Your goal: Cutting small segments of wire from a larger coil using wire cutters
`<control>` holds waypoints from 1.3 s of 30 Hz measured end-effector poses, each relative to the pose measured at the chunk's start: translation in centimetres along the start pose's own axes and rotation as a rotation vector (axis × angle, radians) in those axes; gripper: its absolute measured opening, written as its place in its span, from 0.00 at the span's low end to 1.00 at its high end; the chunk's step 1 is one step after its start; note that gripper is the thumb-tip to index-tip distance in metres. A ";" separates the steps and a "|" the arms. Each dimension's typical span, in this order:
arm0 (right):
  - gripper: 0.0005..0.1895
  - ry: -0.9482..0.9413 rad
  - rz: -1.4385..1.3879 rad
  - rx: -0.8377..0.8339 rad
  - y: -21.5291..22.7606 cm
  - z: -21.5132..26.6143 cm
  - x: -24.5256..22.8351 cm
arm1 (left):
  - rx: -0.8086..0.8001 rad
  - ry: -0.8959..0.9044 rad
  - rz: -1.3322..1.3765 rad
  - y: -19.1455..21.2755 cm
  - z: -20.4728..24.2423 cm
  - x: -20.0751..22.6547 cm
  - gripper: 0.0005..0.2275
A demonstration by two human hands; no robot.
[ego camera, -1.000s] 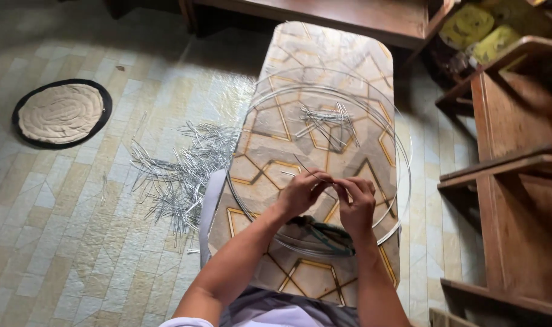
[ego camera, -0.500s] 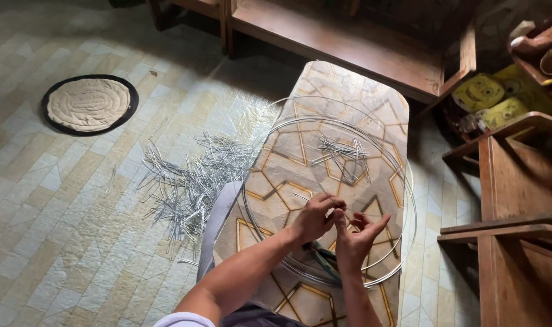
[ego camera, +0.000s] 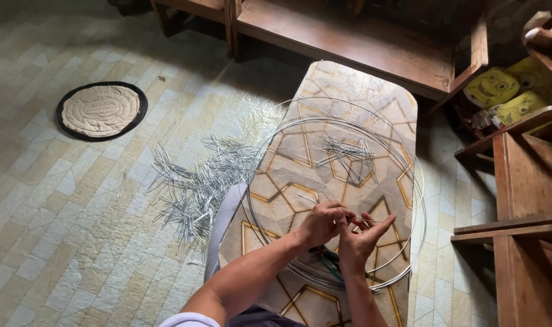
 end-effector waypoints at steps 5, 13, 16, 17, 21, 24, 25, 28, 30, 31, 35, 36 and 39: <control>0.64 0.018 -0.064 0.051 0.7 -0.6 0.7 | -0.049 -0.014 0.009 -0.9 -0.2 -0.3 0.06; 0.57 0.074 -0.203 0.036 1.2 -1.1 0.7 | -0.117 0.000 -0.061 -0.8 -1.3 0.8 0.03; 0.61 0.022 -0.358 0.039 1.5 -1.6 0.9 | -0.125 -0.034 -0.105 -0.6 -1.8 1.7 0.03; 0.61 0.027 -0.397 0.036 1.5 -1.7 0.8 | -0.121 -0.023 -0.105 -0.6 -1.7 1.5 0.02; 0.62 -0.037 -0.558 0.002 1.5 -3.4 3.7 | -0.110 0.000 -0.144 -0.8 -1.4 0.9 0.07; 0.64 -0.203 -0.489 -0.057 0.9 -5.2 6.9 | -0.116 0.034 -0.154 -0.6 -0.9 0.0 0.04; 0.64 -0.200 -0.491 -0.059 0.8 -5.0 6.4 | -0.116 0.031 -0.156 -0.6 -0.9 -0.1 0.04; 0.40 -0.331 -0.429 -0.031 0.8 -4.6 6.7 | -0.109 0.050 -0.152 -0.5 -0.9 -0.3 0.09; 0.33 -0.258 -0.434 -0.030 1.1 -4.5 6.3 | -0.140 0.026 -0.141 -0.9 -1.0 0.1 0.02; 0.33 -0.256 -0.436 -0.029 1.1 -4.7 6.6 | -0.141 0.024 -0.140 -0.9 -1.0 0.0 0.02; 0.31 -0.261 -0.436 -0.003 1.3 -4.9 7.0 | -0.164 0.047 -0.120 -1.1 -0.8 -0.5 0.04; 0.29 -0.270 -0.434 -0.009 1.3 -4.8 6.9 | -0.161 0.057 -0.112 -1.2 -0.7 -0.7 0.05; 0.31 -0.242 -0.476 -0.021 1.4 -5.7 8.2 | -0.176 0.060 -0.115 -1.2 -0.8 -0.7 0.07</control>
Point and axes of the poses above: each hand's wrist, its own z-axis away from the middle knuckle, its own y-axis out of the back of the hand, x = y × z, the point moved 8 cm from there along -z, towards the middle knuckle, and after that the axes turned 13 degrees about -y, right-handed, at the moved point
